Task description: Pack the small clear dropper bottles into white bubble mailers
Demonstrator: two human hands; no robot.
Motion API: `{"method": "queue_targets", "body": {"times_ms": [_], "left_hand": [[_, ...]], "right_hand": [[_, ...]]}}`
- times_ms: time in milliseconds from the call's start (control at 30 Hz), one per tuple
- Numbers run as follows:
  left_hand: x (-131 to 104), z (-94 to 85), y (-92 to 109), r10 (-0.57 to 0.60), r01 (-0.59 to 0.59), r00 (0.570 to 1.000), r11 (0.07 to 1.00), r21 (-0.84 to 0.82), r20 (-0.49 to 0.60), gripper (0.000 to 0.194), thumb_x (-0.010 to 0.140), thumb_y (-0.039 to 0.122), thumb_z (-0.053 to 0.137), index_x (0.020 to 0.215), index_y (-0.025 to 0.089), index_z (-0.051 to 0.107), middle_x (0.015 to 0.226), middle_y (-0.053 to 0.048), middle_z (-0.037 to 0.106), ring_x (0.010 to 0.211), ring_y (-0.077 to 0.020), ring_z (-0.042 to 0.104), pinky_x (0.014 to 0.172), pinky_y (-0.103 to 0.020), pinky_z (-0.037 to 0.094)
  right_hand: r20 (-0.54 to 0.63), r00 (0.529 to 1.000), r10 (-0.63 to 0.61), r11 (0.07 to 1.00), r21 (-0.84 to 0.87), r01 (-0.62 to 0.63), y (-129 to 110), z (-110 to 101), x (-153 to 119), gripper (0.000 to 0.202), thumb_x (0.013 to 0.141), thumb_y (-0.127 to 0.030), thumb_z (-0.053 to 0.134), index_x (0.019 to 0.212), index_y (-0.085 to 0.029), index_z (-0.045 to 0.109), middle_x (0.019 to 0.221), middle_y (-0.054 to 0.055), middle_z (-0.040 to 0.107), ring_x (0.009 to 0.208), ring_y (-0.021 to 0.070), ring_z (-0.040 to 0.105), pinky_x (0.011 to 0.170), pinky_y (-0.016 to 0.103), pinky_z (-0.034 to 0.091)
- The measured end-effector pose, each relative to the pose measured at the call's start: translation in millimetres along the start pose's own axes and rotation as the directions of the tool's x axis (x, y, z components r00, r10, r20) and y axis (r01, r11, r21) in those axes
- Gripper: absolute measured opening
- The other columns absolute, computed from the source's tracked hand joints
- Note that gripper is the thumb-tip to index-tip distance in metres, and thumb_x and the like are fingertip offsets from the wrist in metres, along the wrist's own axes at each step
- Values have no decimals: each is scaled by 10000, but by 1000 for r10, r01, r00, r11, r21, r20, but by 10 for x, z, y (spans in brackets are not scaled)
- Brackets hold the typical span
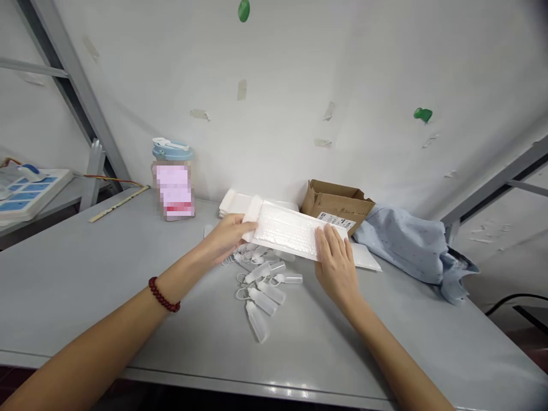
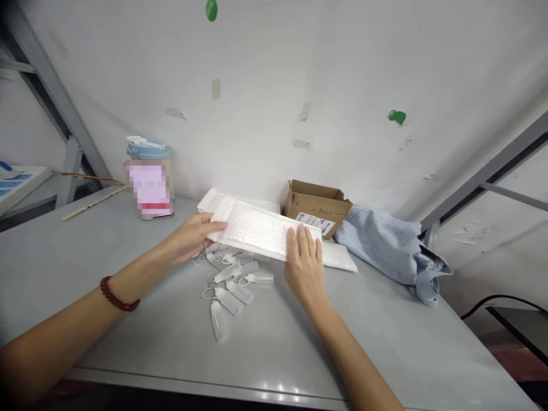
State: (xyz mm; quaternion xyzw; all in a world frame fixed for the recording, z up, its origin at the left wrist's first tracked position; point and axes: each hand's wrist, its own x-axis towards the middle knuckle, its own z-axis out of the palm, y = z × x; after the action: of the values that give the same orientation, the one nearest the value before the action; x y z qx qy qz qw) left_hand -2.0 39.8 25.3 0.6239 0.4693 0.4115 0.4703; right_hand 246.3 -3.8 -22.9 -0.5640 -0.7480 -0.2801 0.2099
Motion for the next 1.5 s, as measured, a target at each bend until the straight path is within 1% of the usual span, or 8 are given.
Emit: {"method": "queue_targets", "body": {"times_ms": [100,233,467,600,700,933,1100,1500], "left_hand": [[-100,123,16,-119,167,966,965,-203,230,133,728,241,584,785,139,648,718,-40,675,679,-168,631,596,-263,489],[-241,284,26,-76,165,909,968,-186,410,124,672,231,631,754,137,632,701,-18,652,678,-161,610,607,-253,465],[-272,418,-7,2,-30,979,990,135,202,214,714,330,603,617,148,544,536,47,477,505,-98,444,464,-205,290],[-222,338,6,77,-111,990,935,338,114,248,731,374,593,621,152,574,560,24,534,547,-121,483,486,-221,324],[-210,215,51,-11,-81,968,933,351,251,232,749,394,586,734,167,633,629,-1,631,578,-135,536,518,-232,380],[-274,123,109,-101,-130,813,928,348,573,181,702,315,645,845,203,658,797,9,668,587,-102,529,544,-212,397],[-339,80,215,-167,-187,775,861,474,609,200,708,383,647,798,207,679,553,52,536,521,-99,469,490,-199,325],[-357,134,67,-233,-364,763,616,699,603,132,708,284,546,720,192,640,594,24,502,549,-128,456,521,-236,322]], "right_hand": [[76,991,-114,991,78,108,-79,-87,5,713,762,-213,468,1407,-76,197,1454,249,241,1360,369,175,1025,607,198],[64,970,-234,961,170,220,-161,-188,9,858,705,-362,517,1408,-66,124,1465,264,150,1361,406,91,1018,626,145],[-91,960,-264,945,174,277,-157,-157,2,851,598,-188,510,1375,-86,177,1198,212,467,1137,357,424,978,575,221],[-95,960,-264,953,128,275,-4,-121,37,662,600,-60,451,1257,-102,382,1010,142,602,902,260,540,883,446,327],[-114,959,-258,956,112,270,202,-94,53,504,636,-22,445,1126,-126,493,929,111,635,832,233,553,820,384,349],[-86,987,-139,954,255,156,491,-6,49,474,689,-34,475,1143,-168,491,1043,92,644,928,241,564,789,357,335],[-15,993,-116,953,281,116,446,-22,58,493,678,-55,496,1157,-170,484,1085,86,633,960,247,546,807,365,324],[63,988,-138,949,293,114,343,-37,46,529,692,-99,509,1214,-157,445,1129,107,595,1023,262,511,835,379,314]]}}
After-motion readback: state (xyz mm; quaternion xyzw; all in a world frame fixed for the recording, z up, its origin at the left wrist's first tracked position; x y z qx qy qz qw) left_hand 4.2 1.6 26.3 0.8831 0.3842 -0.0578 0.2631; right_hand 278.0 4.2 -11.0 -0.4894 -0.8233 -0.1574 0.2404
